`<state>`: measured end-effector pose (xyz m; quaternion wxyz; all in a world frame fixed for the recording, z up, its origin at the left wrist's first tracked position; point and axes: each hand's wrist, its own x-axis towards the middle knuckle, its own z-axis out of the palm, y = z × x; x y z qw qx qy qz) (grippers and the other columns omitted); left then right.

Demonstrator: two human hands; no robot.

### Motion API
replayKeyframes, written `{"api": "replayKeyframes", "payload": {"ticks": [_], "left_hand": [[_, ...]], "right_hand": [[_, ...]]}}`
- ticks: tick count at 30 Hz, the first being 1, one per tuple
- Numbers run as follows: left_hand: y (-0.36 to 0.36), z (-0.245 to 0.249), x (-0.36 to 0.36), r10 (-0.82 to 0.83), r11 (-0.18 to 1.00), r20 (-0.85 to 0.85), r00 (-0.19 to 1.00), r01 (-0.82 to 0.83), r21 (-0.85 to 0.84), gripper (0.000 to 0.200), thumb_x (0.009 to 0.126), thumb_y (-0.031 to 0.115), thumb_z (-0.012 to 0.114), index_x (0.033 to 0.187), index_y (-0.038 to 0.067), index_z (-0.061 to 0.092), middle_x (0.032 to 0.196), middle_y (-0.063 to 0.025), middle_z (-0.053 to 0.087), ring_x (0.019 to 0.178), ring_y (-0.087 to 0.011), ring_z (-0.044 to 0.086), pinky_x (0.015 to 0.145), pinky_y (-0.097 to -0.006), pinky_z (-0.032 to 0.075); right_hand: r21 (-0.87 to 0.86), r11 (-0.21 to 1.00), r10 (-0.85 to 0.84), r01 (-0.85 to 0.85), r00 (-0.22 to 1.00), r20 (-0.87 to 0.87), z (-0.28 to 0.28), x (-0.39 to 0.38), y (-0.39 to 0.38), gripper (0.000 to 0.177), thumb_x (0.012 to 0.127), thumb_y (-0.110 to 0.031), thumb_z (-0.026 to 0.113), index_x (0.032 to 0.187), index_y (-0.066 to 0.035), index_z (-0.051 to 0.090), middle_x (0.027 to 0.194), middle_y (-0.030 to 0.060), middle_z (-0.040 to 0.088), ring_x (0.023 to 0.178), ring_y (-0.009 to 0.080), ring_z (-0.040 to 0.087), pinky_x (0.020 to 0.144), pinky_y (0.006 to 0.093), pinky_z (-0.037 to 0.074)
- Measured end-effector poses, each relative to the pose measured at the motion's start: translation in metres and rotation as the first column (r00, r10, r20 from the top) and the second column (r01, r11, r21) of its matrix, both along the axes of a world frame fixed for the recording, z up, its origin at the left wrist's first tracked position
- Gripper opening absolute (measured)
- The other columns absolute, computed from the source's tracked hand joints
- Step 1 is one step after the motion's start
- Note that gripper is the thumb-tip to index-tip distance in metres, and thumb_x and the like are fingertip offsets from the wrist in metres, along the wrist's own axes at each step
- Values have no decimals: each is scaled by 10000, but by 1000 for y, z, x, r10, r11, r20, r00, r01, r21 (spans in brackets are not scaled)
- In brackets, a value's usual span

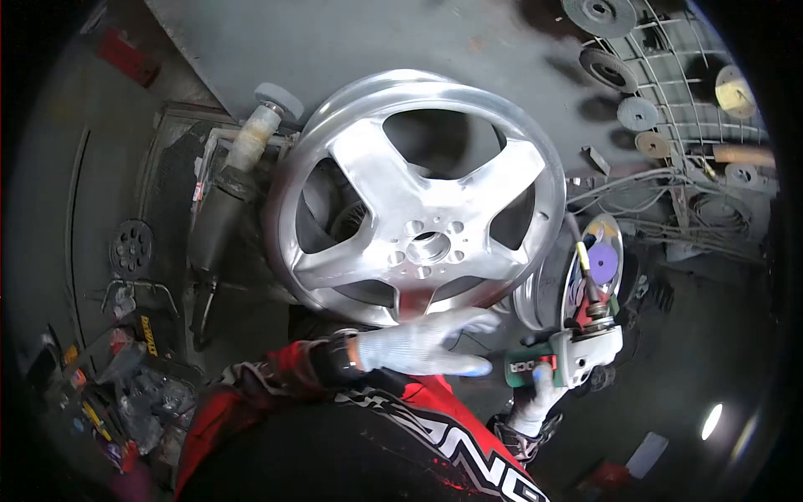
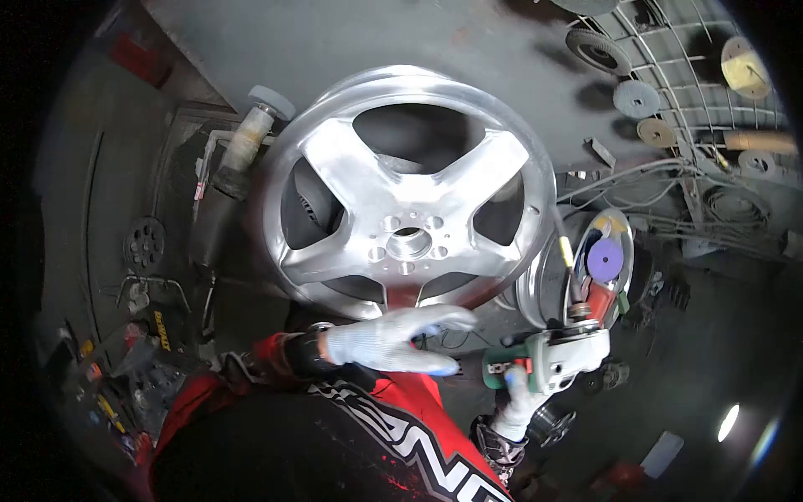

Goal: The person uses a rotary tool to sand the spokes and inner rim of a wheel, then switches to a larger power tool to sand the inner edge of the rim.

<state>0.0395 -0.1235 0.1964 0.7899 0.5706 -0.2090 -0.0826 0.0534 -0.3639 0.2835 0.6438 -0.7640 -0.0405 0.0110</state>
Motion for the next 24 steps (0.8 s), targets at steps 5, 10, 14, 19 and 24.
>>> {"api": "replayKeyframes", "payload": {"ticks": [5,10,14,19,24], "left_hand": [[82,0,-47,373,905,-113,921,-335,263,335,949,119,726,1252,4,640,1123,-103,687,1052,-186,674,942,-324,530],[161,0,-47,799,582,-40,600,-755,301,149,994,-13,583,1112,-1,673,1033,-50,685,936,-106,624,847,-266,501],[221,0,-24,916,317,157,369,-906,280,173,994,35,643,1159,-10,666,1023,-94,696,917,-146,662,843,-295,525],[245,-11,3,824,489,90,560,-782,387,382,926,180,772,1250,25,643,961,-89,677,842,-163,650,763,-323,541],[227,-30,7,713,377,380,589,-779,501,420,918,120,746,1295,5,603,1134,-221,654,995,-339,660,875,-422,531]], "right_hand": [[199,926,-322,321,946,-32,-6,-31,10,548,916,-135,639,1428,-11,489,1190,134,632,1061,250,636,947,410,544],[486,781,-337,392,920,-199,-29,-62,-18,491,1031,-309,633,1418,-39,495,1251,106,606,1132,238,601,1037,418,494],[498,777,-344,385,922,-176,-27,-72,0,566,1047,-504,573,1399,-64,521,1241,99,612,1118,225,609,1034,423,502],[455,723,-525,520,842,-127,-16,-76,37,564,1031,-552,571,1351,-86,559,1158,105,656,1029,239,647,963,422,552],[496,706,-552,506,831,-63,-17,-87,30,608,1012,-568,595,1327,-49,563,1166,119,650,1053,247,640,974,419,543]]}}
